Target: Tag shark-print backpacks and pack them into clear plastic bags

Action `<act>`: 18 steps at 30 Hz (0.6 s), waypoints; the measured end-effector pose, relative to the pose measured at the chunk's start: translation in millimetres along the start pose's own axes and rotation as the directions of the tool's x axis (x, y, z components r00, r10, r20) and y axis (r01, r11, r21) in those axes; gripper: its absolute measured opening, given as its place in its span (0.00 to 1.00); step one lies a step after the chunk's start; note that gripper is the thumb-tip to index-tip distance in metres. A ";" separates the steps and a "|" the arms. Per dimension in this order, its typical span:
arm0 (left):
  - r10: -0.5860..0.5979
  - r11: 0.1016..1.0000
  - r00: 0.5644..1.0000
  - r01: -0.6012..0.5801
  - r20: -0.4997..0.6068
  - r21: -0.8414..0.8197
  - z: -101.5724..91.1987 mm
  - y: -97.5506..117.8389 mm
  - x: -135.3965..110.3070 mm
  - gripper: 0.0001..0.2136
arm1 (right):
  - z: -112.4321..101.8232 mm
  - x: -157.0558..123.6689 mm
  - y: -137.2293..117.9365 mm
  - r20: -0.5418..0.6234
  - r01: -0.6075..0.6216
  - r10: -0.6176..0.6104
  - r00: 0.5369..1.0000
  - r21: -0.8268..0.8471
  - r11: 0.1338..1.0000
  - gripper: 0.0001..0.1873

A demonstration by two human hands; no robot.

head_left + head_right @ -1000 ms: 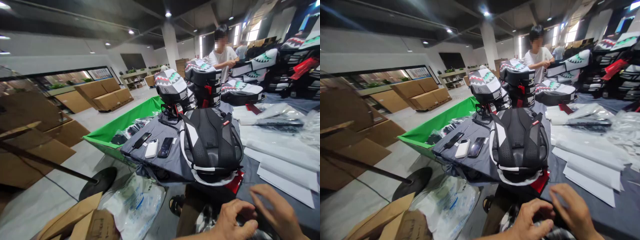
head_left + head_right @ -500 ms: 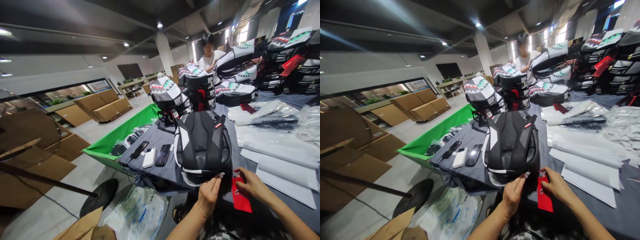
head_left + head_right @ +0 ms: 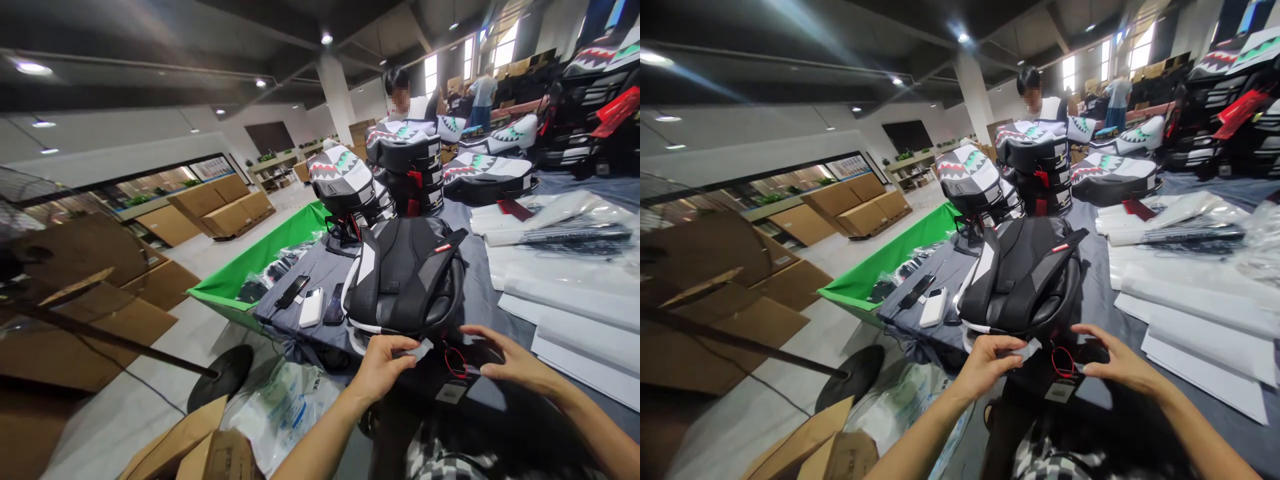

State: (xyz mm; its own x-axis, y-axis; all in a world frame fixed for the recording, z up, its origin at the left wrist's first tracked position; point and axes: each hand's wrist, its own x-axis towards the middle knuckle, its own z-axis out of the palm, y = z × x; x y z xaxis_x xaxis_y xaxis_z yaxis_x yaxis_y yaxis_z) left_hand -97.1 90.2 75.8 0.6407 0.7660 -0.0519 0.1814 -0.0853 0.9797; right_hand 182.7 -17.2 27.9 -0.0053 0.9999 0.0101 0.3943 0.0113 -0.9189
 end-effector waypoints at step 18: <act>0.210 0.913 0.977 -0.190 -0.018 0.361 -3.5 -63.9 -0.3 0.13 | 42.2 -48.1 -3.2 -0.028 -0.052 0.051 0.998 -0.048 0.997 0.18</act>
State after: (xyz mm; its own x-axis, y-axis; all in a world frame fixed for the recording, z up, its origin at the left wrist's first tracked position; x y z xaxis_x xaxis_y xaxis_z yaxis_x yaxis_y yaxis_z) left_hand -111.6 97.6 13.9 0.6512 0.7421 0.1587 0.3129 -0.4531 0.8347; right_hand 142.9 -65.3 13.7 0.0401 0.9989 -0.0257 0.4378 -0.0407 -0.8982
